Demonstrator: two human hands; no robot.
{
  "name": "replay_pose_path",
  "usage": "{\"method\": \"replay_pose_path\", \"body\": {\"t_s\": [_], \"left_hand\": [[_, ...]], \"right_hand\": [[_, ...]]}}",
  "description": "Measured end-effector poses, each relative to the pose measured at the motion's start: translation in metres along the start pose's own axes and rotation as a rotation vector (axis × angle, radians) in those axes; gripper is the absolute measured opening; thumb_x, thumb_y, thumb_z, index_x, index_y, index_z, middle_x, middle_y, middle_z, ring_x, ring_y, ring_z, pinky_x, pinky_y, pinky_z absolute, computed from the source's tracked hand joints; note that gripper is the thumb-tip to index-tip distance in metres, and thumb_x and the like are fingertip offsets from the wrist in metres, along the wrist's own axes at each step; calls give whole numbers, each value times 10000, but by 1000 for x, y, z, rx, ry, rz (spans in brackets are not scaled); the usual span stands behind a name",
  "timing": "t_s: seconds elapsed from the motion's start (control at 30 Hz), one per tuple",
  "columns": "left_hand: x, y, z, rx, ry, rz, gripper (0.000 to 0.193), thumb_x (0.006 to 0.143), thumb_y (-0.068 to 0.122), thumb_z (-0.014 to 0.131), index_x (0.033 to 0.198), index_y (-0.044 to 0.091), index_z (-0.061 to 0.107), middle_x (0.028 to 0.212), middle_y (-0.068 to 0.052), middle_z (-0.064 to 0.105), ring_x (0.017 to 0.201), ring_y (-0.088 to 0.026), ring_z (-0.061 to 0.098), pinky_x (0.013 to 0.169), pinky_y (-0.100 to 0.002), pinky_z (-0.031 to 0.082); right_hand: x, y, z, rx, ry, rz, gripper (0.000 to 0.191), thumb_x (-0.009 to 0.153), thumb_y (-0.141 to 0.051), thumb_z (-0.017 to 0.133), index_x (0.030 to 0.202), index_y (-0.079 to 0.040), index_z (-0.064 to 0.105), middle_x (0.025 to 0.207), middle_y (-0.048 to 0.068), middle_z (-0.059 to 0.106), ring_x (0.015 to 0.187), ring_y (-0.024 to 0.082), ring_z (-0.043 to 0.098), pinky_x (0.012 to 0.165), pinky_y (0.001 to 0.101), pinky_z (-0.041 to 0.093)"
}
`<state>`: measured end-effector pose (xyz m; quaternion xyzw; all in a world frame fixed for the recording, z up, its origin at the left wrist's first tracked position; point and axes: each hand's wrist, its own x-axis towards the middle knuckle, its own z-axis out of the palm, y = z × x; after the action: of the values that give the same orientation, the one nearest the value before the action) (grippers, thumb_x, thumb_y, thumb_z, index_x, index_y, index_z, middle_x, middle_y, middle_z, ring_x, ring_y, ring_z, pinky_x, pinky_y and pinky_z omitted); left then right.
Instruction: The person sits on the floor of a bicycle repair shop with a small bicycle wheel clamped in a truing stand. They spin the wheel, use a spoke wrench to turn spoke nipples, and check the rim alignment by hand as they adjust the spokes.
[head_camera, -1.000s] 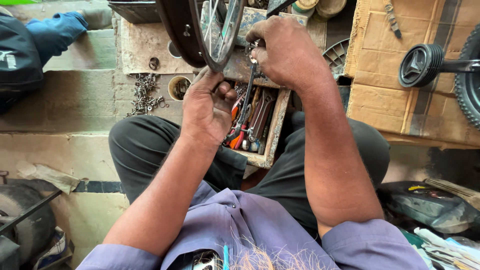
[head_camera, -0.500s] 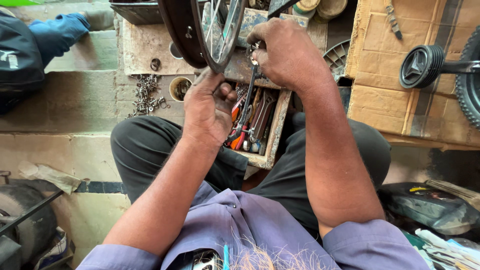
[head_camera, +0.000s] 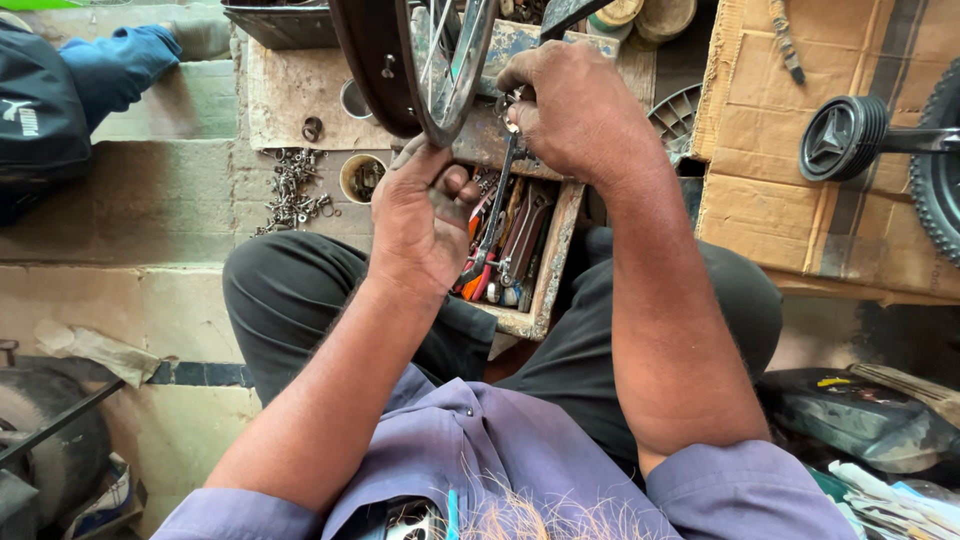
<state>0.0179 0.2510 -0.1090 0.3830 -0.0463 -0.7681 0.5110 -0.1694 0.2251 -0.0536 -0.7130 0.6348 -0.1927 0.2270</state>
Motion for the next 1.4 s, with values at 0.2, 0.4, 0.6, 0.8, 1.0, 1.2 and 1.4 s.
{"method": "replay_pose_path", "body": {"t_s": [0.2, 0.4, 0.6, 0.8, 1.0, 1.2, 1.4], "left_hand": [[-2, 2, 3, 12, -13, 8, 120, 954, 15, 677, 1072, 32, 682, 877, -9, 603, 705, -132, 526, 652, -297, 449], [-2, 2, 8, 21, 28, -5, 98, 932, 37, 678, 1029, 54, 671, 844, -7, 591, 683, -130, 524, 630, -299, 448], [4, -1, 3, -20, 49, -38, 73, 967, 92, 681, 1030, 59, 664, 852, -2, 597, 683, -120, 513, 633, -286, 439], [15, -3, -2, 20, 42, -18, 89, 952, 64, 674, 1040, 64, 657, 868, 0, 592, 697, -134, 523, 642, -301, 451], [11, -4, -6, -61, -48, -19, 83, 978, 58, 671, 1052, 71, 635, 883, 2, 587, 715, -134, 513, 656, -293, 442], [10, -5, -4, -19, -98, -15, 134, 956, 39, 679, 1087, 54, 651, 905, 7, 602, 735, -119, 525, 679, -284, 446], [8, -5, -4, -7, -72, -27, 142, 960, 42, 685, 1095, 73, 654, 885, 8, 587, 742, -120, 520, 682, -287, 448]], "right_hand": [[-1, -3, -2, 27, -2, 16, 262, 859, -103, 765, 1117, -56, 775, 1036, 193, 748, 993, 367, 704, 928, 461, 519], [1, -4, -2, 24, -34, 94, 275, 866, -111, 746, 1139, -79, 768, 1058, 170, 747, 999, 334, 715, 942, 452, 520], [1, -1, 1, 2, -21, 78, 288, 838, -131, 765, 1123, -86, 772, 1085, 171, 730, 1012, 350, 695, 939, 460, 506], [1, -1, 0, -7, -16, 53, 271, 850, -131, 765, 1116, -88, 780, 1081, 181, 732, 1017, 367, 688, 941, 468, 505], [0, 0, 1, -8, 10, 34, 272, 850, -133, 770, 1118, -83, 781, 1070, 187, 733, 1000, 372, 691, 921, 478, 507], [-1, -1, 1, 66, 74, 41, 195, 904, -149, 744, 1084, -107, 806, 1019, 152, 762, 974, 321, 715, 939, 452, 518], [6, -7, 0, 217, 101, 172, 192, 923, -307, 785, 985, -128, 815, 867, 80, 768, 774, 200, 724, 741, 375, 544]]}}
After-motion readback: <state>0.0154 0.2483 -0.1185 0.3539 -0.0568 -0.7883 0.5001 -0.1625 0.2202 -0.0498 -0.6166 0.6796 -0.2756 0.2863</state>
